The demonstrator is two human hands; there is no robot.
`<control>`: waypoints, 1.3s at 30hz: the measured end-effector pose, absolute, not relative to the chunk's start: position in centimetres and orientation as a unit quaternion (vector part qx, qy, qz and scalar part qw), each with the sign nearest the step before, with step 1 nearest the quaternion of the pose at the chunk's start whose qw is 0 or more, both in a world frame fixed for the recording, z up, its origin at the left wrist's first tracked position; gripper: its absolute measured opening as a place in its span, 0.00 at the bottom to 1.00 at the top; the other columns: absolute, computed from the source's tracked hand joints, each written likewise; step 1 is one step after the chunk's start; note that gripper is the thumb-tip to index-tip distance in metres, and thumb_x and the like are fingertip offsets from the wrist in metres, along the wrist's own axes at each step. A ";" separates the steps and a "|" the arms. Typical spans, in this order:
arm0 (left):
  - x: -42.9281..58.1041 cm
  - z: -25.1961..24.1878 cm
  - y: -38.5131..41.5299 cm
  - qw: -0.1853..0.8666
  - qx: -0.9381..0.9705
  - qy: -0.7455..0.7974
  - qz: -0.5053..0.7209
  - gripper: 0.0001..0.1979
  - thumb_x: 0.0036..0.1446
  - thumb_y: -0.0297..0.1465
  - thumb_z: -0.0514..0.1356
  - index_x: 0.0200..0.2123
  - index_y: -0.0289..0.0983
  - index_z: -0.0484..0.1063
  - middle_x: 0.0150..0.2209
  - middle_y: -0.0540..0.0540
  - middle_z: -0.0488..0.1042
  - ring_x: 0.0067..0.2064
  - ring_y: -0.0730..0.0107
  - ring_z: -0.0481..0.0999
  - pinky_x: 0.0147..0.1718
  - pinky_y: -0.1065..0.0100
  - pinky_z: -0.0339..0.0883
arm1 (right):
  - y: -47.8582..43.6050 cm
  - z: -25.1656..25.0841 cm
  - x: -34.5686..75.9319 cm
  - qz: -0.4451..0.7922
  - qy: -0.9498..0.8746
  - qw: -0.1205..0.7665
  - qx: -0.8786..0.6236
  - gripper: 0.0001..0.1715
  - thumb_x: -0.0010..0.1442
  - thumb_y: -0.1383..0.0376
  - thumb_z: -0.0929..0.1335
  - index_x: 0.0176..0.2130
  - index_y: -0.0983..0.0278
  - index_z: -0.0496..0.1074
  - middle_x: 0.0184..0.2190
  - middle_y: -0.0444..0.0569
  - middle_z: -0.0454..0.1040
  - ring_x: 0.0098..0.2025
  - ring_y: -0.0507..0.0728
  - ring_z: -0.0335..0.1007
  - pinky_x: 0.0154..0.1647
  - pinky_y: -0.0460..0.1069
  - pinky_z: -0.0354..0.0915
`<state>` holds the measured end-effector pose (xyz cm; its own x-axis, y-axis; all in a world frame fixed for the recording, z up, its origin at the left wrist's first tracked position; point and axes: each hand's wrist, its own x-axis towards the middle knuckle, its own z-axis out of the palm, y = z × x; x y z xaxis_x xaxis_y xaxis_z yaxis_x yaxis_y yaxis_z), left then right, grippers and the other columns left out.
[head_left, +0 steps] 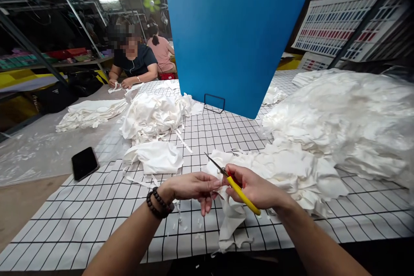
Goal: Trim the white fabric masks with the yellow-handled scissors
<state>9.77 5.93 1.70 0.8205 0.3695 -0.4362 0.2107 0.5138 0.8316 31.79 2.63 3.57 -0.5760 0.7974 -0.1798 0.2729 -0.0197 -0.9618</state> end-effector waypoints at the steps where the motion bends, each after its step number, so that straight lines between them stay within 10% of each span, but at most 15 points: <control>1: 9.9 1.7 5.9 0.823 0.486 0.292 0.035 0.20 0.55 0.46 0.63 0.35 0.33 0.72 0.24 0.50 0.72 0.24 0.71 0.76 0.23 0.68 0.72 | 2.7 3.5 31.9 0.590 -0.661 0.228 -0.404 0.11 0.52 0.69 0.70 0.35 0.61 0.64 0.31 0.40 0.66 0.30 0.50 0.60 0.30 0.45 0.60; 14: 12.0 3.8 -0.1 0.715 0.507 0.399 0.271 0.15 0.59 0.41 0.60 0.37 0.35 0.77 0.38 0.45 0.75 0.13 0.88 0.63 0.09 0.79 0.47 | -1.5 1.4 33.4 0.621 -0.558 0.354 -0.421 0.24 0.49 0.62 0.77 0.41 0.59 0.66 0.31 0.39 0.63 0.26 0.46 0.53 0.26 0.43 0.57; 20: 12.5 4.4 -1.5 0.513 0.629 0.401 0.425 0.09 0.59 0.35 0.62 0.31 0.37 0.80 0.46 0.39 0.72 0.50 0.60 0.72 0.41 0.69 0.69 | -0.7 0.3 32.9 0.539 -0.540 0.455 -0.458 0.15 0.55 0.62 0.73 0.37 0.60 0.64 0.35 0.42 0.68 0.31 0.49 0.62 0.31 0.44 0.61; 25: 14.0 3.1 -2.0 0.674 0.517 0.333 0.409 0.12 0.63 0.37 0.57 0.36 0.34 0.75 0.29 0.45 0.75 0.20 0.76 0.70 0.19 0.73 0.63 | -0.6 2.1 33.7 0.525 -0.591 0.381 -0.480 0.11 0.56 0.62 0.71 0.36 0.62 0.65 0.33 0.43 0.69 0.32 0.51 0.65 0.34 0.46 0.64; 39: 14.4 1.2 -1.8 0.549 0.622 0.354 0.432 0.10 0.65 0.32 0.55 0.34 0.36 0.73 0.29 0.49 0.68 0.30 0.73 0.72 0.32 0.70 0.66 | -3.7 5.2 34.5 0.302 -0.721 0.163 -0.602 0.25 0.47 0.48 0.74 0.31 0.61 0.62 0.30 0.43 0.69 0.30 0.54 0.63 0.31 0.48 0.59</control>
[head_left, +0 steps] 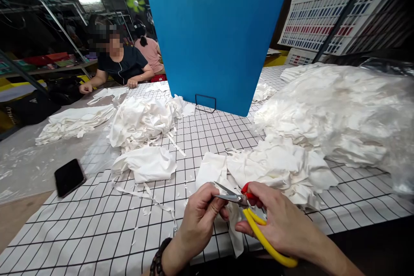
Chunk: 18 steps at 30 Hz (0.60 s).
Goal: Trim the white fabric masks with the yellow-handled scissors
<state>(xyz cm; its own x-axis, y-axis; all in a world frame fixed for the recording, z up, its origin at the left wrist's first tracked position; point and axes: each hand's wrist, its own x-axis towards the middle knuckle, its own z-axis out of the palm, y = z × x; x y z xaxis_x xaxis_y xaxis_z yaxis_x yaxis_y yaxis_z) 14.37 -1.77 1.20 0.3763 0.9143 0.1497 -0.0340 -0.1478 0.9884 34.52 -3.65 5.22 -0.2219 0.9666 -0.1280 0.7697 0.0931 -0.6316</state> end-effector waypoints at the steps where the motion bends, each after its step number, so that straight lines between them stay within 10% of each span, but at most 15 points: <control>1: 14.3 1.2 -1.8 0.542 0.629 0.353 0.431 0.10 0.65 0.31 0.54 0.33 0.36 0.73 0.29 0.49 0.68 0.30 0.73 0.72 0.33 0.70 0.65 | -3.6 5.2 34.4 0.304 -0.722 0.164 -0.600 0.25 0.48 0.48 0.74 0.31 0.61 0.62 0.30 0.43 0.69 0.30 0.54 0.63 0.31 0.48 0.59; 18: 13.6 1.6 -1.8 0.579 0.611 0.347 0.414 0.10 0.65 0.31 0.55 0.33 0.36 0.74 0.31 0.47 0.69 0.30 0.74 0.72 0.34 0.71 0.66 | -3.4 4.1 34.1 0.285 -0.734 0.165 -0.594 0.23 0.48 0.46 0.73 0.28 0.60 0.65 0.25 0.42 0.70 0.26 0.53 0.62 0.26 0.47 0.55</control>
<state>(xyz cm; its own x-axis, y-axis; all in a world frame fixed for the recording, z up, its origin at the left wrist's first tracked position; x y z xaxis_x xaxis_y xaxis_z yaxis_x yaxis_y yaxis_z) 13.57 -1.82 1.56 0.4158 0.9036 0.1032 -0.0552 -0.0883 0.9946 34.11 -3.37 4.06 -0.2399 0.9660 -0.0963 0.7779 0.1319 -0.6143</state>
